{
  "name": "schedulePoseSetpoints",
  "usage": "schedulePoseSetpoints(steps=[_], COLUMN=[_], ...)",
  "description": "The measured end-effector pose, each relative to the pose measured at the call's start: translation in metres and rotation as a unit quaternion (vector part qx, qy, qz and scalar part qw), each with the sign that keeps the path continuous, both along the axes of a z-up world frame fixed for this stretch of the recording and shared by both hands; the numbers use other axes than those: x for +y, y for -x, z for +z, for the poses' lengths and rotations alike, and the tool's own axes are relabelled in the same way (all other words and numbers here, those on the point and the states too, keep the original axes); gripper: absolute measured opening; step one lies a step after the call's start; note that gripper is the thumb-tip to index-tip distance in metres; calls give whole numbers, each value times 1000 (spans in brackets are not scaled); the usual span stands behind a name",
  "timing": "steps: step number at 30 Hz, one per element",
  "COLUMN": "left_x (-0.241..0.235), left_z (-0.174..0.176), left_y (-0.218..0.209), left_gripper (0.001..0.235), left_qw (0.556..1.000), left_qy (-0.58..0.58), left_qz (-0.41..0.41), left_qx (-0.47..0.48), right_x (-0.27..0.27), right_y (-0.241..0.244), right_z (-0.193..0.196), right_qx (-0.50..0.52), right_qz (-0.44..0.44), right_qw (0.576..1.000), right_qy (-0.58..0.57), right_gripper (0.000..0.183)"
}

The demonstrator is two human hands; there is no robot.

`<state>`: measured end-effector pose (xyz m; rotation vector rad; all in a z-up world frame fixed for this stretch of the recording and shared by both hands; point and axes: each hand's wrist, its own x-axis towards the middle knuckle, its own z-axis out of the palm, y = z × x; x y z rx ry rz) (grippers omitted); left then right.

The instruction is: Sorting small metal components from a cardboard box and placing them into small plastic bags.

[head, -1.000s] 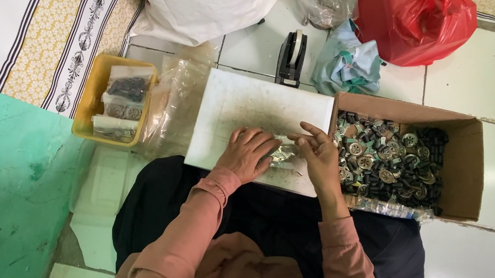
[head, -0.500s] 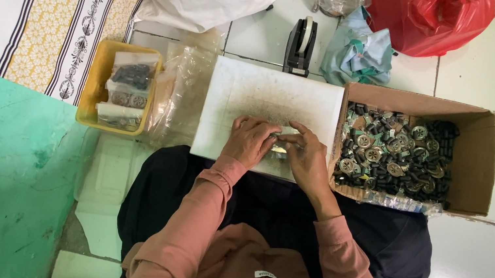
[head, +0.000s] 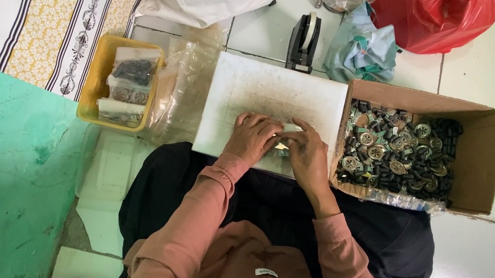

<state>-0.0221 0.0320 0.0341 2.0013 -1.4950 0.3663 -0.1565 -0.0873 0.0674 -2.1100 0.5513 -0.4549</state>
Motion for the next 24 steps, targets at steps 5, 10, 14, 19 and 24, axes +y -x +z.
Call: schedulePoseSetpoints(steps=[5, 10, 14, 19, 24], left_x=[-1, -3, -3, -4, -4], left_z=[-20, -34, -38, -38, -44], left_y=[0, -1, -1, -2, 0], left_gripper=[12, 13, 13, 13, 21], left_qw=[999, 999, 998, 998, 998], left_qy=[-33, -49, -54, -55, -52], left_qz=[4, 8, 8, 7, 15], left_qx=[13, 14, 27, 29, 31], right_x=[1, -13, -11, -14, -18], right_y=[-2, 0, -1, -4, -5], right_z=[6, -17, -10, -17, -22], right_qx=[-14, -3, 20, 19, 29], right_qz=[-29, -24, -4, 7, 0], right_qw=[999, 995, 985, 982, 985], right_qy=[-6, 92, 171, 188, 170], right_gripper=[46, 29, 17, 8, 8])
